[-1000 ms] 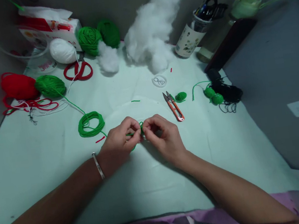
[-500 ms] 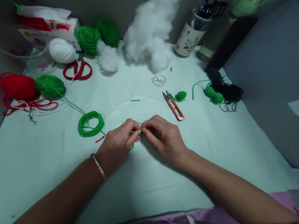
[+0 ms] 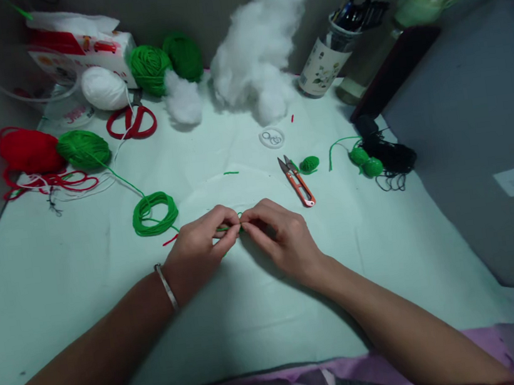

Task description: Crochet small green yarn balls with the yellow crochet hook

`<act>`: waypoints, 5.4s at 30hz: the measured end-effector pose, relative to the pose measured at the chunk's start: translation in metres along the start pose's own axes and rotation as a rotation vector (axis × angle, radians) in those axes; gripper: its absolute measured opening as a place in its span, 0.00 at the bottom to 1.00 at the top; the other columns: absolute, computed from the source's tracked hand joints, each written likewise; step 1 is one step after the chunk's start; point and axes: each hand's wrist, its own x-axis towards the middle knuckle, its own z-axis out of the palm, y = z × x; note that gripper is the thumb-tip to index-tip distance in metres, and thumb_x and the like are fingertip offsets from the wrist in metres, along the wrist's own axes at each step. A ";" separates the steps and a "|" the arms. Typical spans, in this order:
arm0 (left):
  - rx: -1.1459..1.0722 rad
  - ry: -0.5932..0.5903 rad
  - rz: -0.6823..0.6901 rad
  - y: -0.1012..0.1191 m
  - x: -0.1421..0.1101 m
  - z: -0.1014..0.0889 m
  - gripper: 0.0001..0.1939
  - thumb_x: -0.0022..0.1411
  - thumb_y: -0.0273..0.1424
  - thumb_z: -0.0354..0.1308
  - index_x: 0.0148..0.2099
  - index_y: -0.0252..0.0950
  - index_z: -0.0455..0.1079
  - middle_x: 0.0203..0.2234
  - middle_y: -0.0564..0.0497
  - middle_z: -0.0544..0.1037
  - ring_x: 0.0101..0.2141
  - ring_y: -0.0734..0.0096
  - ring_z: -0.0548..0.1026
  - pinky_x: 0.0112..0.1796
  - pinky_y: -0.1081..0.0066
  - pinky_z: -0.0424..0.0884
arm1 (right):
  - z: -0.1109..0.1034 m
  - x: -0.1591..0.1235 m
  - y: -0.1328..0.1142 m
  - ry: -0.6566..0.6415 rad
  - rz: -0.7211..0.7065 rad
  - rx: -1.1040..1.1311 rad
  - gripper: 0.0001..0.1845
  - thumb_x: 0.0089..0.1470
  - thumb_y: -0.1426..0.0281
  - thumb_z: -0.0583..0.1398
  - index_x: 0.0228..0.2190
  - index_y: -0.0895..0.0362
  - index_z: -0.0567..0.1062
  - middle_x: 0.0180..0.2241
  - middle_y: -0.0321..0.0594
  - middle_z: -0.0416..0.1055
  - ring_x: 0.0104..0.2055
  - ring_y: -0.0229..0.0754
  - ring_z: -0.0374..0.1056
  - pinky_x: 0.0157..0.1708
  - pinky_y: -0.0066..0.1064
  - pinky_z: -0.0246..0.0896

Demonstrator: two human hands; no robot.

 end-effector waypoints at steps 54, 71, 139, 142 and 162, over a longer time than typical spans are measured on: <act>-0.609 -0.087 -0.334 0.008 0.009 0.000 0.08 0.56 0.30 0.61 0.40 0.39 0.66 0.23 0.58 0.76 0.28 0.72 0.76 0.32 0.72 0.71 | 0.000 0.004 -0.010 -0.076 0.170 -0.008 0.07 0.53 0.77 0.58 0.25 0.55 0.68 0.30 0.35 0.69 0.27 0.35 0.62 0.27 0.28 0.54; -0.653 -0.154 -0.288 -0.001 0.008 -0.001 0.08 0.59 0.30 0.64 0.41 0.37 0.70 0.32 0.56 0.77 0.36 0.72 0.77 0.39 0.72 0.69 | 0.001 0.003 -0.005 -0.062 0.225 0.036 0.05 0.54 0.75 0.57 0.28 0.54 0.69 0.30 0.36 0.71 0.28 0.36 0.64 0.28 0.29 0.57; -0.742 -0.097 -0.386 0.005 0.011 -0.013 0.15 0.58 0.38 0.73 0.41 0.36 0.74 0.27 0.52 0.81 0.31 0.67 0.83 0.38 0.68 0.80 | -0.055 0.021 0.054 -0.011 0.230 -0.742 0.07 0.66 0.74 0.56 0.37 0.57 0.75 0.38 0.51 0.73 0.39 0.51 0.66 0.29 0.35 0.47; -0.744 -0.094 -0.386 0.005 0.011 -0.014 0.16 0.58 0.38 0.73 0.41 0.36 0.73 0.27 0.53 0.80 0.31 0.67 0.82 0.37 0.67 0.80 | -0.055 0.020 0.051 0.049 0.241 -0.629 0.12 0.64 0.77 0.53 0.39 0.58 0.76 0.37 0.50 0.74 0.36 0.48 0.66 0.30 0.34 0.49; -0.841 -0.071 -0.384 0.000 0.013 -0.013 0.16 0.59 0.36 0.73 0.43 0.35 0.73 0.28 0.54 0.80 0.30 0.71 0.81 0.36 0.70 0.78 | -0.046 0.017 0.014 -0.296 0.393 0.412 0.14 0.58 0.58 0.66 0.36 0.56 0.84 0.29 0.34 0.72 0.30 0.37 0.60 0.31 0.31 0.55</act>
